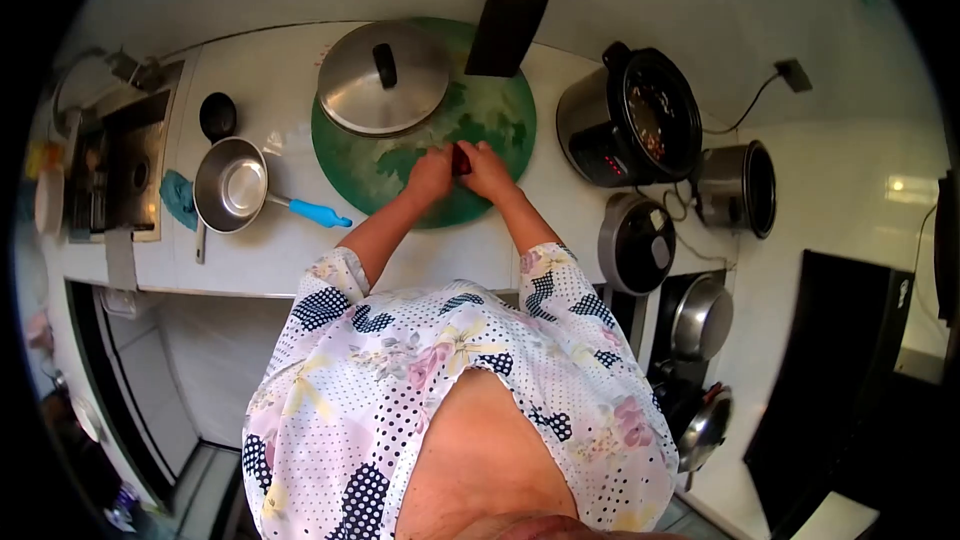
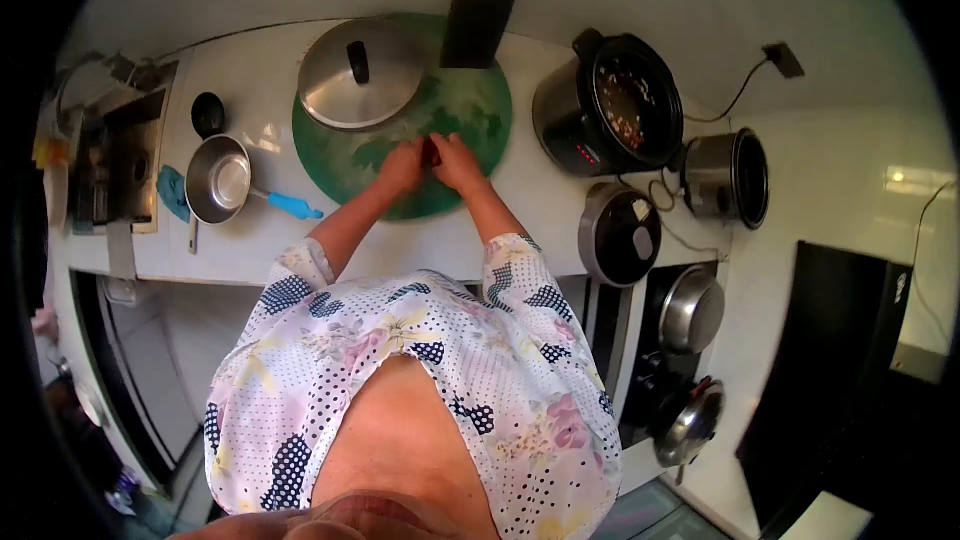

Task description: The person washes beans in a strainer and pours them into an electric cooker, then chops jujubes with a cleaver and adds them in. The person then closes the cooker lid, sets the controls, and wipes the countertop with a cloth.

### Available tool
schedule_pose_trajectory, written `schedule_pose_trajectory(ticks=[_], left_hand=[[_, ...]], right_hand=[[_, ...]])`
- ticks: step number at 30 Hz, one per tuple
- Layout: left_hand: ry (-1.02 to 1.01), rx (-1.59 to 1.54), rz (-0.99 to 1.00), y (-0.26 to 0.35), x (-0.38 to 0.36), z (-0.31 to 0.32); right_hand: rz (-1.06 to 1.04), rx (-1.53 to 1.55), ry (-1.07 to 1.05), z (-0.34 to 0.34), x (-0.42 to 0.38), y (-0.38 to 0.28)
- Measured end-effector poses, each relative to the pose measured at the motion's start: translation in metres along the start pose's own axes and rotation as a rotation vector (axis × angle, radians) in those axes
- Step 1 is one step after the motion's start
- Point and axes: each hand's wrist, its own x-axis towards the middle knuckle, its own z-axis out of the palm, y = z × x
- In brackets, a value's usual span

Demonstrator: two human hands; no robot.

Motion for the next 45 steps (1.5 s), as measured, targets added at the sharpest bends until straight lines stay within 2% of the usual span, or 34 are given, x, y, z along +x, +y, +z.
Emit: schedule_pose_trajectory(ticks=[3,6,9,10,13,16,17,18,20,21,22,24,25,26,27,29,30,32,34,35,36,37,38,40,42,44,45], left_hand=[[0.058,-0.076,0.131,-0.025,0.008,0.019],[0.061,-0.187,0.191,-0.03,0.007,0.019],[0.029,-0.232,0.134,-0.017,0.001,0.012],[0.019,-0.235,0.117,-0.004,0.0,0.007],[0.054,-0.517,0.143,0.04,0.002,0.0],[-0.056,-0.471,0.13,0.158,-0.011,-0.057],[-0.05,-0.487,0.199,0.188,-0.008,-0.061],[-0.054,-0.54,0.25,0.214,-0.002,-0.059],[-0.061,-0.654,0.353,0.262,0.014,-0.053],[-0.102,-0.625,0.293,0.279,0.022,-0.06],[-0.156,-0.655,0.318,0.291,0.043,-0.051],[-0.271,-0.866,0.282,0.308,0.083,-0.03],[-0.29,-0.901,0.158,0.329,0.085,-0.031],[-0.24,-0.822,0.148,0.337,0.087,-0.027],[-0.189,-0.744,0.139,0.342,0.089,-0.025],[-0.056,-0.616,0.155,0.337,0.086,-0.03],[-0.015,-0.657,0.194,0.336,0.073,-0.031],[0.07,-0.704,0.26,0.31,0.035,-0.031],[0.122,-0.724,0.255,0.249,-0.001,-0.018],[0.126,-0.743,0.215,0.203,-0.024,-0.014],[0.133,-0.745,0.065,0.17,-0.051,-0.004],[0.182,-0.612,-0.024,0.135,-0.079,0.009],[0.144,-0.594,-0.187,0.103,-0.11,0.018],[0.157,-0.562,-0.448,0.052,-0.173,0.037],[0.115,-0.646,-0.546,0.014,-0.221,0.046],[0.057,-0.446,-0.455,-0.002,-0.235,0.057],[0.032,-0.328,-0.397,0.001,-0.23,0.063]], right_hand=[[-0.04,0.103,0.094,0.007,-0.01,-0.001],[-0.005,0.481,0.004,0.0,-0.02,-0.003],[0.192,0.98,-0.091,0.019,-0.02,0.014],[0.154,0.988,-0.068,0.007,-0.024,0.013],[0.048,1.008,0.082,-0.049,-0.054,0.004],[-0.024,0.937,0.301,-0.122,-0.083,0.002],[-0.124,1.048,0.432,-0.128,-0.08,0.018],[-0.138,0.931,0.518,-0.161,-0.093,0.022],[-0.123,0.959,0.595,-0.211,-0.111,0.033],[-0.119,0.837,0.636,-0.223,-0.105,0.04],[-0.113,0.718,0.676,-0.24,-0.105,0.055],[-0.076,0.473,0.795,-0.263,-0.099,0.093],[-0.038,0.42,0.792,-0.271,-0.096,0.109],[0.0,0.368,0.788,-0.277,-0.093,0.122],[0.059,0.585,0.679,-0.284,-0.094,0.132],[0.068,0.86,0.69,-0.308,-0.115,0.115],[0.076,1.003,0.686,-0.316,-0.132,0.113],[-0.072,1.073,0.836,-0.316,-0.16,0.125],[-0.095,1.061,0.938,-0.301,-0.191,0.154],[-0.005,1.017,0.925,-0.291,-0.209,0.157],[0.151,0.884,0.92,-0.275,-0.226,0.182],[0.311,0.812,0.895,-0.258,-0.244,0.204],[0.442,0.488,0.862,-0.239,-0.262,0.231],[0.61,0.281,0.749,-0.204,-0.298,0.26],[0.656,0.283,0.713,-0.179,-0.315,0.271],[0.569,0.074,0.738,-0.178,-0.306,0.26],[0.559,-0.079,0.616,-0.187,-0.3,0.244]])
